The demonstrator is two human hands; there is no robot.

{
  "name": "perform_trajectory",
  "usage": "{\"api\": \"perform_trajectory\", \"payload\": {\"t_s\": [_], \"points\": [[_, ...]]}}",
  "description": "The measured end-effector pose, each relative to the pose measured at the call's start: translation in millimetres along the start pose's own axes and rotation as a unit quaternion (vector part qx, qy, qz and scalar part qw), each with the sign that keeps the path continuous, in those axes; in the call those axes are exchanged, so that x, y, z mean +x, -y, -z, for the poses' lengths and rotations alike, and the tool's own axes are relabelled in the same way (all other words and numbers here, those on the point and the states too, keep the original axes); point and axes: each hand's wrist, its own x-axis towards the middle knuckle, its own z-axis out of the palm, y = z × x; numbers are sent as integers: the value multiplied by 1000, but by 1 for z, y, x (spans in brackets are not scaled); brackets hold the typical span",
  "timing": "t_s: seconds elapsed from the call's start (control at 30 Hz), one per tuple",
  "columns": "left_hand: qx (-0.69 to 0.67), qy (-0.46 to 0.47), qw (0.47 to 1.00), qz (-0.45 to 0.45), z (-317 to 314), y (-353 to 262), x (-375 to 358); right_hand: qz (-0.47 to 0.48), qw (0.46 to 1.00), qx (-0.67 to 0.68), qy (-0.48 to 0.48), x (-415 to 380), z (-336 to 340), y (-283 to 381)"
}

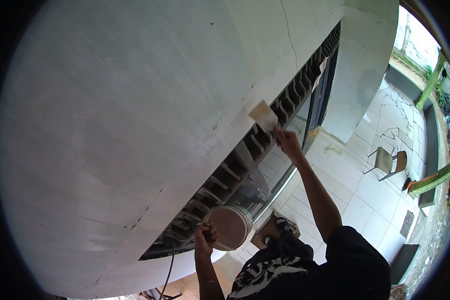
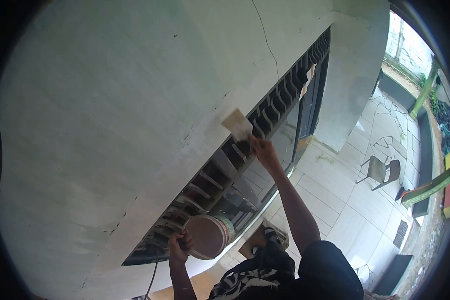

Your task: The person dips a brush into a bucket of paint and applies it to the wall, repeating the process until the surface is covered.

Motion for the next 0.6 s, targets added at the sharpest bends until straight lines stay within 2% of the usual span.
{"api": "perform_trajectory", "payload": {"t_s": [0.03, 0.17, 0.27, 0.33, 0.37, 0.4, 0.43, 0.47, 0.57, 0.6], "points": [[-2, -4, 1000, 1, -6, 0, 1, 37, 999, -23, -6, 15, -1, 10], [17, -7, 1000, -3, -17, -1, 9, 87, 991, -97, -18, 44, -19, 8], [20, -13, 1000, -1, -17, 2, 19, 74, 985, -146, -60, 24, -12, -43], [16, -9, 1000, -1, -16, 5, 17, -13, 977, -212, -26, 7, 7, -68], [21, -23, 1000, -2, -21, 3, 17, -7, 977, -212, -31, 10, 7, -46], [24, -39, 999, -1, -24, 4, 18, 36, 987, -154, -42, 11, 6, -26], [24, -40, 999, 1, -22, 6, 21, 73, 992, -95, -50, 9, 0, -5], [13, -21, 1000, 8, -18, 8, 27, 72, 994, -74, -32, 22, -7, 10], [13, -16, 1000, 14, -17, 11, 28, 117, 990, -72, -41, 48, -39, -26], [20, -30, 999, 12, -18, 10, 29, 79, 989, -112, -46, 39, -38, -39]]}}
